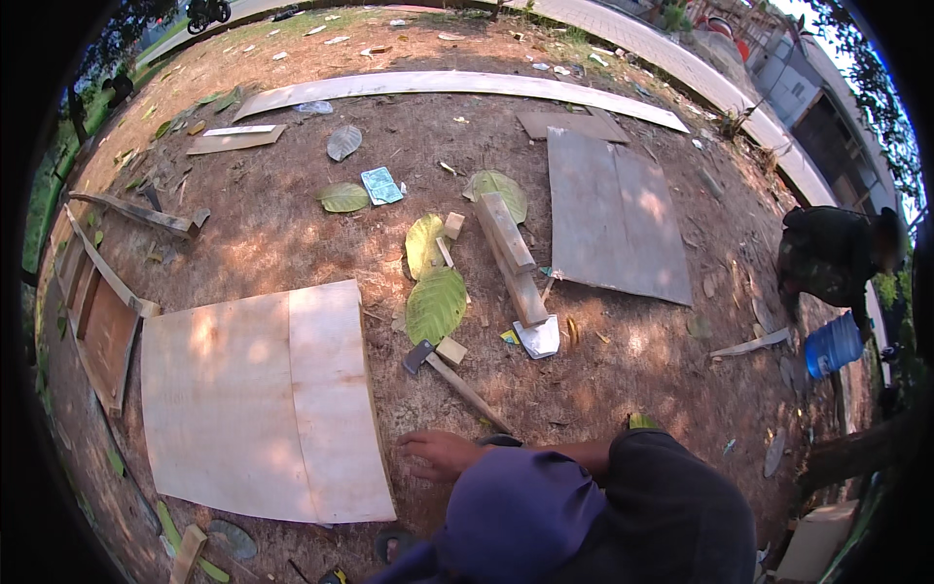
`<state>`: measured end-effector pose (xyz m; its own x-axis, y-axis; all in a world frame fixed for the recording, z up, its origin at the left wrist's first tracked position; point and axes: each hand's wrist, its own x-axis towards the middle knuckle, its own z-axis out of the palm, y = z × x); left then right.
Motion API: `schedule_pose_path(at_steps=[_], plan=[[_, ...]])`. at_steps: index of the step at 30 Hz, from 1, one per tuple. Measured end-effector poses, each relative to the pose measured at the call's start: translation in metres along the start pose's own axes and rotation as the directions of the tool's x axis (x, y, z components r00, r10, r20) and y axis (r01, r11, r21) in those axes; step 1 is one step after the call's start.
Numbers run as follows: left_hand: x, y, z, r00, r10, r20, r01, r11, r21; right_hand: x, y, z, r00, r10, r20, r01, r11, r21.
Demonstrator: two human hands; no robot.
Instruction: The person hammers nails into a rectangular wooden board using a hammer. They then place the board into a wooden frame structure on the ground and adjust its position.
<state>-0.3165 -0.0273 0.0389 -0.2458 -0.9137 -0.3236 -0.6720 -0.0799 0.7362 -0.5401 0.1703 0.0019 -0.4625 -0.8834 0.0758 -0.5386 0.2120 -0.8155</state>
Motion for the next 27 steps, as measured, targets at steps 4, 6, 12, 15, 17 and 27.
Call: schedule_pose_path(at_steps=[4,6,12,15,17,27], plan=[[-0.012,0.000,-0.003,1.000,-0.015,-0.018,0.015,1.000,-0.013,-0.022,0.008,0.000,0.998,0.056,-0.006,-0.056,0.998,0.000],[-0.014,0.004,-0.012,0.998,-0.028,-0.054,0.027,0.999,-0.032,-0.022,0.002,-0.003,0.997,0.069,0.039,-0.070,0.997,0.043],[-0.037,-0.006,-0.140,0.921,-0.126,-0.369,0.040,0.972,-0.232,-0.008,-0.009,-0.003,0.997,0.020,0.078,-0.030,0.990,0.136],[-0.060,0.051,-0.179,0.932,-0.132,-0.337,-0.022,0.909,-0.416,0.020,-0.034,-0.027,0.998,0.060,0.031,-0.066,0.960,0.272],[-0.042,0.073,-0.149,0.998,-0.044,-0.049,0.002,0.767,-0.642,0.043,-0.051,-0.035,0.995,0.080,0.062,-0.097,0.929,0.359],[-0.019,0.149,-0.037,0.709,0.207,0.674,0.242,0.826,-0.509,0.076,-0.115,-0.056,0.972,0.129,0.195,-0.231,0.664,0.711]])
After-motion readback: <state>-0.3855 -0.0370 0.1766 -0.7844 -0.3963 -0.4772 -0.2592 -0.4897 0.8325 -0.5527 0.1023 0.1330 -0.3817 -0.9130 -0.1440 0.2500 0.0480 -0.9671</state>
